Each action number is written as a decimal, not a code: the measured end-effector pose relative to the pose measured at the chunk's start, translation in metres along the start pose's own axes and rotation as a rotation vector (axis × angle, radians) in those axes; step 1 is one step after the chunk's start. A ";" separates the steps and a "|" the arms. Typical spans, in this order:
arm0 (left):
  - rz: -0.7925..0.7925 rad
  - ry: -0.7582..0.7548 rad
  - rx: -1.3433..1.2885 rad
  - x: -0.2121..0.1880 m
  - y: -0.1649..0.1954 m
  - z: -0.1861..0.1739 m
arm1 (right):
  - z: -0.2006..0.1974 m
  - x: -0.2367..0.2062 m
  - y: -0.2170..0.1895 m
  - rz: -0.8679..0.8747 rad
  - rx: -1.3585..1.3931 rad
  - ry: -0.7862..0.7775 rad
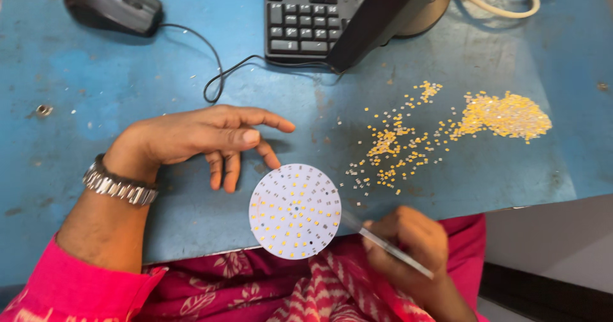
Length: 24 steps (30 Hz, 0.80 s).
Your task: The person uses tweezers to pick small yellow and silver LED components from a blue work surface and places them into designated spots on a circular LED board. The hands work steadily, rotating the board as needed to access different positions.
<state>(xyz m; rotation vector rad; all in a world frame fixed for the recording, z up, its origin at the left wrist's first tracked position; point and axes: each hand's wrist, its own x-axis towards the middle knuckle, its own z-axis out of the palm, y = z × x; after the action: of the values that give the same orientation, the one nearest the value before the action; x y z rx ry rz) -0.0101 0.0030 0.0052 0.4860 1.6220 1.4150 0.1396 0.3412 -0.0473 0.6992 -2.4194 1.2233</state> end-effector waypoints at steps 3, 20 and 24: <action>-0.017 0.012 0.012 0.000 0.000 0.000 | -0.014 0.003 0.014 0.121 -0.047 0.114; -0.007 0.023 -0.006 -0.001 -0.001 0.000 | -0.020 0.004 0.021 0.181 -0.183 0.132; -0.009 0.017 -0.009 0.000 -0.001 0.000 | -0.019 0.003 0.020 0.217 -0.164 0.178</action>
<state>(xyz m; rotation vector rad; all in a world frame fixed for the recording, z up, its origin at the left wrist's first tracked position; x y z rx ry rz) -0.0094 0.0029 0.0039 0.4615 1.6287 1.4225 0.1274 0.3658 -0.0480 0.2736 -2.4569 1.0962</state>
